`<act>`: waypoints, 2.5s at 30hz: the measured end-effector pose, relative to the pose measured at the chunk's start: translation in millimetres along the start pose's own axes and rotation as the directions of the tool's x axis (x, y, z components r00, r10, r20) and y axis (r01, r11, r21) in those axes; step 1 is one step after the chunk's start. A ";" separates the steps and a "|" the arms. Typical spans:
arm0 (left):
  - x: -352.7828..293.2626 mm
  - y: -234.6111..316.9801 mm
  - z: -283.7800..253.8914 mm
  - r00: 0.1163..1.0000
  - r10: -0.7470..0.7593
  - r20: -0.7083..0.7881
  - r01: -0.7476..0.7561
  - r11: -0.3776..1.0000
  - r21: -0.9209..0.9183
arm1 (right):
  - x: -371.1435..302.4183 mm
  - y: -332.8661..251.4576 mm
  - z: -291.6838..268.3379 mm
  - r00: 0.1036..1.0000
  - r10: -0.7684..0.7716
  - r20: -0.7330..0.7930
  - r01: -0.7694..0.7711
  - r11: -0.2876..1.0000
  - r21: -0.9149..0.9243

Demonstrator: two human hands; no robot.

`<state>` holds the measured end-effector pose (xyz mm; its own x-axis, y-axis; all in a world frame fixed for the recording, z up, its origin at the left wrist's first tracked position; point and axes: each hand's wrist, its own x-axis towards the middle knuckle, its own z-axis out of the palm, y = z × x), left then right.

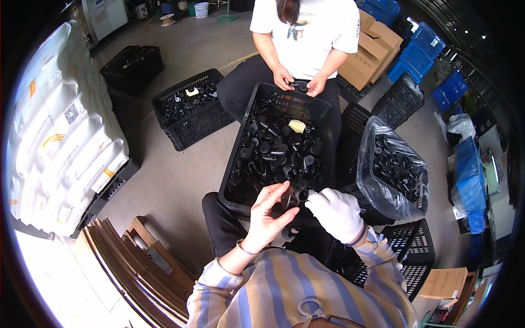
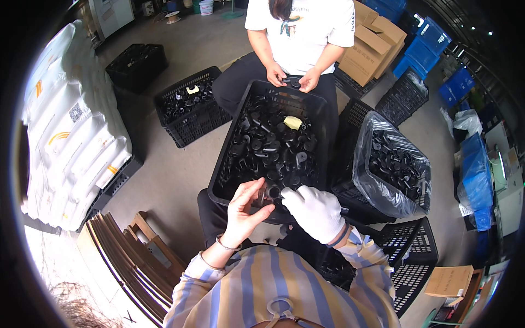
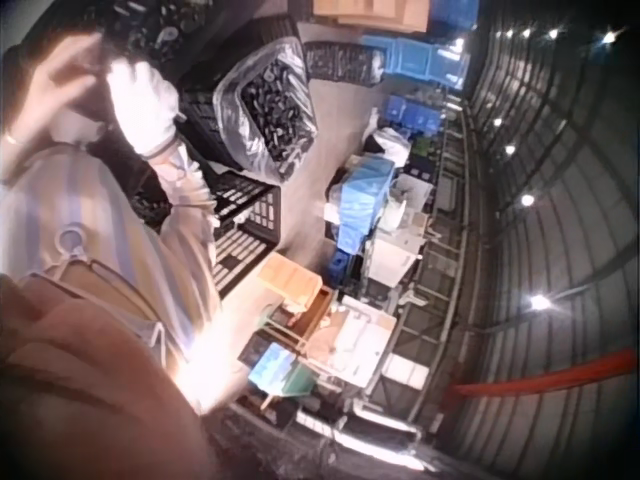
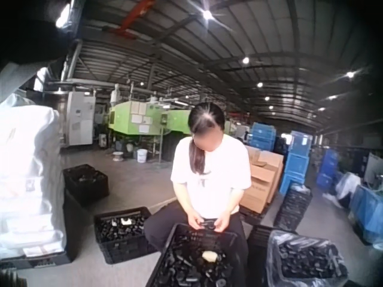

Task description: The person takes plastic components from a crate, trims excess material from them with a blade, and places the trimmed components into another crate.

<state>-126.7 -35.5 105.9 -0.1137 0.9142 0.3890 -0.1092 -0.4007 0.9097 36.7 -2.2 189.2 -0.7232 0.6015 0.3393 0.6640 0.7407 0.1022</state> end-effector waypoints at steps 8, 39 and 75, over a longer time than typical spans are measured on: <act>-0.3 4.4 -2.3 0.998 0.067 -0.001 -0.066 0.990 0.127 | 6.3 12.5 -4.9 0.985 -0.052 0.163 0.004 0.959 0.282; 15.4 11.8 -6.3 0.885 0.192 0.425 -0.129 0.976 -0.174 | -36.0 66.6 136.1 0.577 -0.616 0.537 -0.784 -0.232 0.576; -18.9 -12.8 7.2 0.980 0.191 -0.052 -0.163 0.926 0.340 | -0.6 -7.3 46.3 0.889 0.434 0.144 -0.347 0.433 0.832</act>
<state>-116.1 -47.3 87.9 -0.1836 0.8163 0.5477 0.2527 -0.4992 0.8288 23.5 5.9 145.0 -0.3824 0.8996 0.2110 0.3805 0.3614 -0.8512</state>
